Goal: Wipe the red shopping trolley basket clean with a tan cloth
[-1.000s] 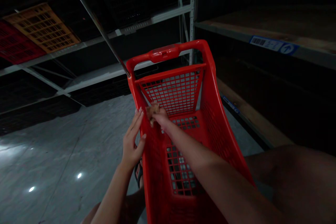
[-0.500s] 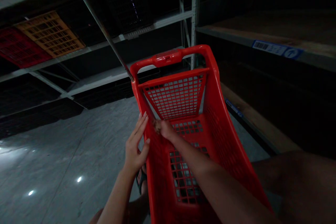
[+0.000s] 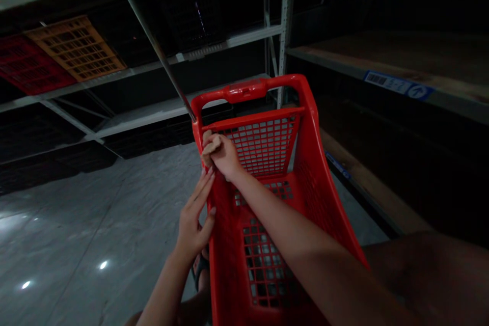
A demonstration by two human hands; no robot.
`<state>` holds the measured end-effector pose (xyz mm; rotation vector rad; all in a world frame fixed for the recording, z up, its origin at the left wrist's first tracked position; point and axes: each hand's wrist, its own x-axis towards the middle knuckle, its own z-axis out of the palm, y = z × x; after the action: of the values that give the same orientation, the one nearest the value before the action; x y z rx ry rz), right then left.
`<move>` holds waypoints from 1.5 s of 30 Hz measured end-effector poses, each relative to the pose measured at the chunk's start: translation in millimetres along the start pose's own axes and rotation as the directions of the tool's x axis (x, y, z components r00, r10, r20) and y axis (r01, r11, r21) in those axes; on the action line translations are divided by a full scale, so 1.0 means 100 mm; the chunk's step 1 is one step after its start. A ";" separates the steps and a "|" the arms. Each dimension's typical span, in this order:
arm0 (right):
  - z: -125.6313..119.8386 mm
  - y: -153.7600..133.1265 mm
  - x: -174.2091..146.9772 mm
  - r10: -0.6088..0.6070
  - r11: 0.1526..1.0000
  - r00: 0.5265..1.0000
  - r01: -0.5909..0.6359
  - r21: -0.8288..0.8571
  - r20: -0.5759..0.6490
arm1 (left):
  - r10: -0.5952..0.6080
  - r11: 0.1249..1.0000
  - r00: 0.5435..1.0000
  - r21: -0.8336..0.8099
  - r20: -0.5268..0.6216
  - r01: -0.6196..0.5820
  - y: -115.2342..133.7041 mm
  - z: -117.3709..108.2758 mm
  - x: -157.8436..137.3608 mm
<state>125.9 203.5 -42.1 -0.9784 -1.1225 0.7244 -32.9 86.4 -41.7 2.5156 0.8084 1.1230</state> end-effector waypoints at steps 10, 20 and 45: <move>-0.37 -0.08 -0.38 0.036 0.799 0.912 0.219 -0.559 0.409 | 0.122 0.991 0.989 0.040 0.081 -0.126 -0.03 -0.05 0.07; -0.49 -0.79 0.57 -0.118 0.338 0.806 0.582 -0.740 0.580 | 0.189 0.980 0.981 0.060 0.029 -0.191 -0.15 -0.06 0.50; -1.68 -1.05 0.40 0.033 0.027 0.934 0.356 -0.934 0.356 | 0.136 0.991 0.991 0.023 -0.021 -0.135 -0.22 0.06 0.43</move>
<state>298.2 150.1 48.6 -1.9284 -2.0715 -0.3851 -13.8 129.4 -29.8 2.6142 0.6671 1.1928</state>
